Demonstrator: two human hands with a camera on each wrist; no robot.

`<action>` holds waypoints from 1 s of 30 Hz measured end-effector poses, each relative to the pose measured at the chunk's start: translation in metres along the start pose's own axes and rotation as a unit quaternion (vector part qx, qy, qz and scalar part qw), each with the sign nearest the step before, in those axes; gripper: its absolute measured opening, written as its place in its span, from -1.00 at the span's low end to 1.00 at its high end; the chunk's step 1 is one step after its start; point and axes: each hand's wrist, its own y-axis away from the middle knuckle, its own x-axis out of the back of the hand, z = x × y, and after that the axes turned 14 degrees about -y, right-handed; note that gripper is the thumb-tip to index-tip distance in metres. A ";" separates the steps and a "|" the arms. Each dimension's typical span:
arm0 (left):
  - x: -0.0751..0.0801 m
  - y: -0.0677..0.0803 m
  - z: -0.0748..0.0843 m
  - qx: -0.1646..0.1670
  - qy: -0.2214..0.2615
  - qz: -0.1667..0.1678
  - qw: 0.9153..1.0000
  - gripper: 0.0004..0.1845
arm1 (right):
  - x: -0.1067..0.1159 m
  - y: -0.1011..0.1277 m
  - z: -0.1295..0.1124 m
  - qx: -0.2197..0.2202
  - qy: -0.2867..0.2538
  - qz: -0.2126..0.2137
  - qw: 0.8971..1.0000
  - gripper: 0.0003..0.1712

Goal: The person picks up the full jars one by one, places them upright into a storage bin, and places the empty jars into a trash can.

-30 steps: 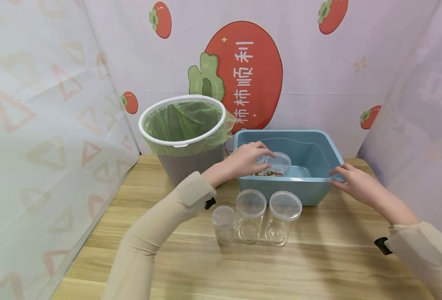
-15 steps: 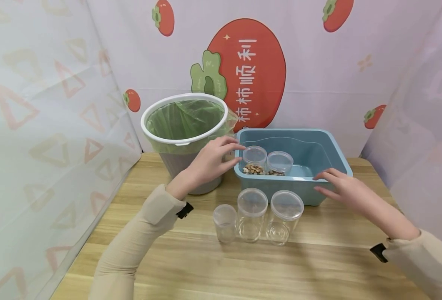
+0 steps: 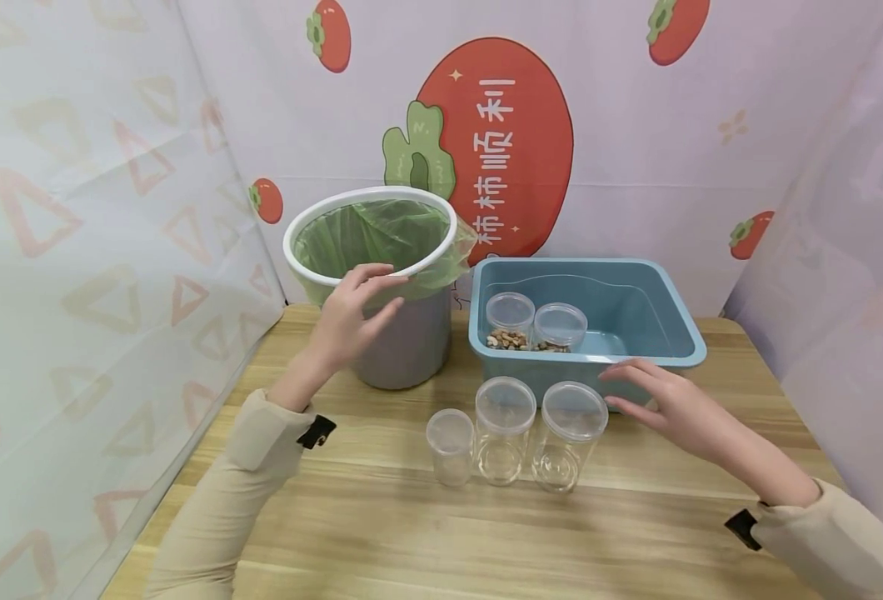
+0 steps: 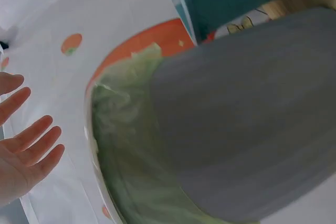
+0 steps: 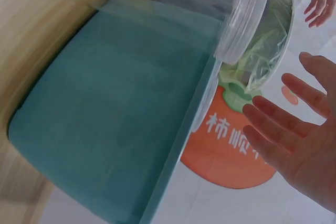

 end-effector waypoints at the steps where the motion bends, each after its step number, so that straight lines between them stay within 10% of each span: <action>1: 0.001 0.002 -0.004 0.004 -0.002 0.006 1.000 -0.74 | -0.002 0.001 0.000 0.001 -0.002 0.000 1.000 -0.56; 16: 0.013 0.028 -0.059 0.052 -0.046 0.032 0.997 -0.71 | -0.027 0.005 0.002 0.047 -0.053 0.007 0.997 -0.52; 30: 0.011 0.032 -0.078 0.057 -0.041 0.005 0.998 -0.75 | -0.038 0.006 0.001 -0.009 -0.047 -0.022 0.999 -0.48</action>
